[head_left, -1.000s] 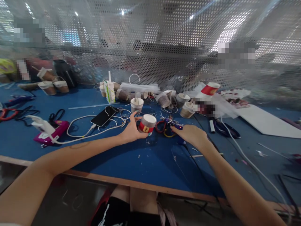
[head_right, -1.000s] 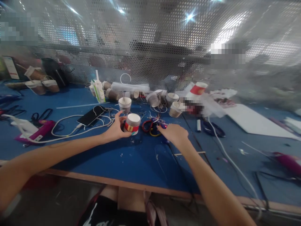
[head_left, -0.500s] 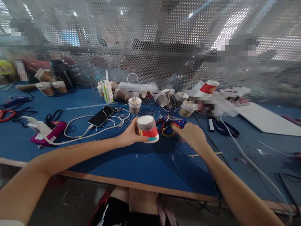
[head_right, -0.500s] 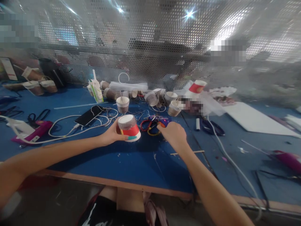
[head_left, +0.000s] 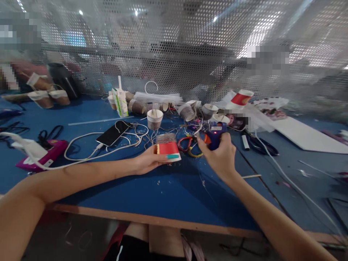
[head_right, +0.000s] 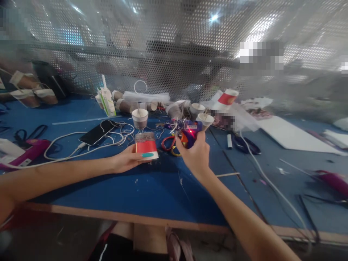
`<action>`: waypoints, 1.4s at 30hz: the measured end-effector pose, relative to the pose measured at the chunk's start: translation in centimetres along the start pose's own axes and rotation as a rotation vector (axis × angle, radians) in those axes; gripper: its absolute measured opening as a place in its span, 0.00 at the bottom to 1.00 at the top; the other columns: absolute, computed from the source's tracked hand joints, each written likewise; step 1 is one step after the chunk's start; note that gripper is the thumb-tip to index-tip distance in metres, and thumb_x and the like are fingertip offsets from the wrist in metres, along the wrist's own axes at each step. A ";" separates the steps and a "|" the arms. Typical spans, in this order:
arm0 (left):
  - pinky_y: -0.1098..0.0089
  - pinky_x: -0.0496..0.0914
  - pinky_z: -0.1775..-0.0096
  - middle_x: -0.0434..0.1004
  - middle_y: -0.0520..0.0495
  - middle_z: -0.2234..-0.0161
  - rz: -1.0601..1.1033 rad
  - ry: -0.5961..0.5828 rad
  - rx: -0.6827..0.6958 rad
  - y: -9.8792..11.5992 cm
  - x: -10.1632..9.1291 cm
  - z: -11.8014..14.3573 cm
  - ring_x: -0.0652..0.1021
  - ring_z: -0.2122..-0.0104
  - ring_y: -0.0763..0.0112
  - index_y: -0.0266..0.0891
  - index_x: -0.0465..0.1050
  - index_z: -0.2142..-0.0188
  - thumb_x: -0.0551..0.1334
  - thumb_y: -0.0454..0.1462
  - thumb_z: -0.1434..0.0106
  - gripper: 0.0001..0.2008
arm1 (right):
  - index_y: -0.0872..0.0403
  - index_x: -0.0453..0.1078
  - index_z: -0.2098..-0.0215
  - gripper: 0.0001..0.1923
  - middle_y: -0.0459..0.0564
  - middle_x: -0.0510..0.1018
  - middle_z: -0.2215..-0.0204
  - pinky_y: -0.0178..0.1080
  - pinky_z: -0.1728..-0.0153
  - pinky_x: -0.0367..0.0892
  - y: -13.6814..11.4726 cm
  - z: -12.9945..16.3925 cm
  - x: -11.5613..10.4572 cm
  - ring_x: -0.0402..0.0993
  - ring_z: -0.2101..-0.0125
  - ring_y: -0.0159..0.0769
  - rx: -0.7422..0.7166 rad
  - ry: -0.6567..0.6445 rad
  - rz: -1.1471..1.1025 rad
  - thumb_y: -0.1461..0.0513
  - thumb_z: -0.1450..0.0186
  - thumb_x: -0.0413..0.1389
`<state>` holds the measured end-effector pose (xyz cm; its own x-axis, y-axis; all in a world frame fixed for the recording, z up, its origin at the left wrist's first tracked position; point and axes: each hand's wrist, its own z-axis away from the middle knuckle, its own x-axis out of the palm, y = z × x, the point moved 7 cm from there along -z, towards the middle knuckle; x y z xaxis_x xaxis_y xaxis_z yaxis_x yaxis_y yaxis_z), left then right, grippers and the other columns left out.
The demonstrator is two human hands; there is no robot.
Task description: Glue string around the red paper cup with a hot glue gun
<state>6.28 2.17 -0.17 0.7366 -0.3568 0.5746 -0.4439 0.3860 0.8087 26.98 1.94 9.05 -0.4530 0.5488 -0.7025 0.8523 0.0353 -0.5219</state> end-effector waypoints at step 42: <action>0.55 0.68 0.40 0.82 0.45 0.57 0.158 0.187 0.021 0.3 -0.1 0.8 0.81 0.53 0.62 0.38 0.72 0.53 0.74 0.24 0.54 0.29 | 0.49 0.55 0.69 0.13 0.43 0.68 0.79 0.35 0.82 0.55 -2.1 2.6 -0.2 0.66 0.83 0.33 -0.518 0.216 0.087 0.53 0.37 0.56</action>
<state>5.73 1.61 0.10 0.7381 -0.1287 0.6623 -0.5700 0.4061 0.7142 24.61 -0.42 8.96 -0.3579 0.7246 -0.5890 0.9258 0.3575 -0.1228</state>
